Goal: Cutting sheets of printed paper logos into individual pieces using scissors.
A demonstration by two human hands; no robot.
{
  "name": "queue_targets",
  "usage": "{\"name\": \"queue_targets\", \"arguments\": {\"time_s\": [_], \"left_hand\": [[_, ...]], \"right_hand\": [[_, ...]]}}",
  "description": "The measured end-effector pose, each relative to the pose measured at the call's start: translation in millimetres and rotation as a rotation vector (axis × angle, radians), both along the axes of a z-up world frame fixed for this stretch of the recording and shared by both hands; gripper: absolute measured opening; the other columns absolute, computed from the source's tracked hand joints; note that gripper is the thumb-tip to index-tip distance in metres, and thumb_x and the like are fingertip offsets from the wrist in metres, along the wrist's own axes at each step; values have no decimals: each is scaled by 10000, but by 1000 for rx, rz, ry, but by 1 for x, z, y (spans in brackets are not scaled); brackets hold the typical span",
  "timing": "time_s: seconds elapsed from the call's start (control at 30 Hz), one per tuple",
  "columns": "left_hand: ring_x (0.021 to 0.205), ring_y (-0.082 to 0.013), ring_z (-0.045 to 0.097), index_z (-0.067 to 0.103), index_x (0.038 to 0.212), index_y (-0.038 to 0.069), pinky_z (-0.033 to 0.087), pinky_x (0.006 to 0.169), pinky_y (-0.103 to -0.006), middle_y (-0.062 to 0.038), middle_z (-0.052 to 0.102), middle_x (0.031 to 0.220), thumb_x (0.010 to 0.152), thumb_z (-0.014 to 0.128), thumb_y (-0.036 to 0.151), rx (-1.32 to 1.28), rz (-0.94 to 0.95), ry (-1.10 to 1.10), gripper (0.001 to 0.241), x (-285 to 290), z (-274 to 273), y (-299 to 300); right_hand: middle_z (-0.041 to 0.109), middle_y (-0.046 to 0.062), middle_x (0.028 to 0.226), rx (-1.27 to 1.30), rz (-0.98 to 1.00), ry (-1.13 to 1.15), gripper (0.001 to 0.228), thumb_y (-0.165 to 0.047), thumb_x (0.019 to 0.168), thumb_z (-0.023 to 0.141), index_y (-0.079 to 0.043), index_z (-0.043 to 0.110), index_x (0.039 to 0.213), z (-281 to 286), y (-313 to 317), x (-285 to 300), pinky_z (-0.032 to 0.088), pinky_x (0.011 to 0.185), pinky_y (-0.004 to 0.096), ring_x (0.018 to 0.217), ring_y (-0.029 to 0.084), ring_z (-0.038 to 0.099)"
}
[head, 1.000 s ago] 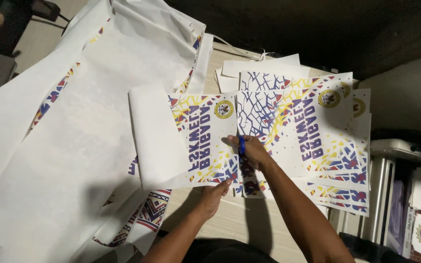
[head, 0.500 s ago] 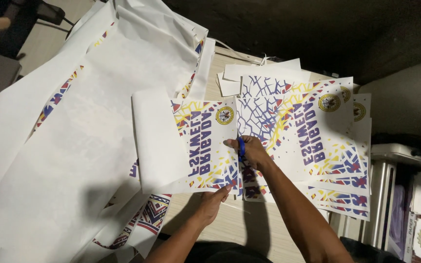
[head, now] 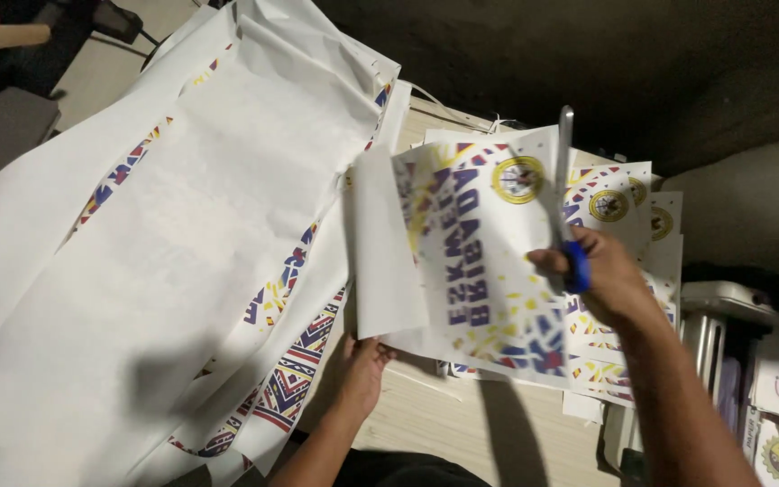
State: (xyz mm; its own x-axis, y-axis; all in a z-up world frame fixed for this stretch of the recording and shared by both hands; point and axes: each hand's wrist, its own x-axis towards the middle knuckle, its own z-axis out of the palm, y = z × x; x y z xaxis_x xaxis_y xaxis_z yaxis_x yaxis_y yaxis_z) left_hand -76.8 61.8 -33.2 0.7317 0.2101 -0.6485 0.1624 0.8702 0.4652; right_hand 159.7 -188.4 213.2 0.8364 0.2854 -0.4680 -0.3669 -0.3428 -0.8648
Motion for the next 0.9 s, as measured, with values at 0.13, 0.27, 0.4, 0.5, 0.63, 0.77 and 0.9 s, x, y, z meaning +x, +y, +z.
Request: {"name": "queue_targets", "arguments": {"time_s": [0.13,0.27,0.4,0.5,0.63,0.77,0.9], "left_hand": [[1073,-205,616,464,1410,72,540,886,-386,-90,625,1238,917,643,195,158,5,47,539,28,13,1],[1184,-193,647,469,1439,21,549,969,-379,-102,647,1317,1012,529,315,84,36,40,522,44,-12,6],[1106,-235,646,503,1439,-27,552,875,-394,-149,659,1281,1045,499,373,60,-100,26,561,46,-23,1],[970,-291,678,487,1435,-42,580,738,-423,-198,658,1232,1037,483,386,86,-224,108,585,49,-5,-8],[887,-298,733,384,1439,40,587,707,-403,-197,657,1239,1011,439,400,91,-279,187,562,48,16,-8],[765,-258,709,457,1409,-24,586,681,-356,-215,686,1107,1065,448,422,271,-310,223,564,32,-46,13],[708,-206,662,526,1409,-72,544,605,-317,-202,699,1029,1041,563,266,399,-296,136,501,32,6,21]], "right_hand": [[679,141,775,-203,22,-32,311,-278,817,797,6,732,924,39,-30,7,534,626,372,674,220,611],[716,135,813,-348,62,-93,306,-273,802,769,-14,724,958,34,-76,27,555,663,401,717,219,651],[726,151,890,-742,46,-273,256,-235,921,695,-10,698,1042,14,-94,20,596,621,438,712,247,694],[714,215,908,-1034,-16,-355,322,-277,1040,695,20,637,1148,-6,-95,-13,578,536,474,658,313,663],[766,141,900,-542,148,103,457,-255,885,658,-69,608,1300,-82,-94,-98,570,577,363,670,205,693],[695,73,814,-160,451,477,450,-398,847,828,-32,690,1068,-130,-54,-184,533,622,277,692,141,650],[685,66,754,1,437,662,443,-447,869,778,-41,659,1001,-133,0,-208,541,601,273,644,147,665]]}}
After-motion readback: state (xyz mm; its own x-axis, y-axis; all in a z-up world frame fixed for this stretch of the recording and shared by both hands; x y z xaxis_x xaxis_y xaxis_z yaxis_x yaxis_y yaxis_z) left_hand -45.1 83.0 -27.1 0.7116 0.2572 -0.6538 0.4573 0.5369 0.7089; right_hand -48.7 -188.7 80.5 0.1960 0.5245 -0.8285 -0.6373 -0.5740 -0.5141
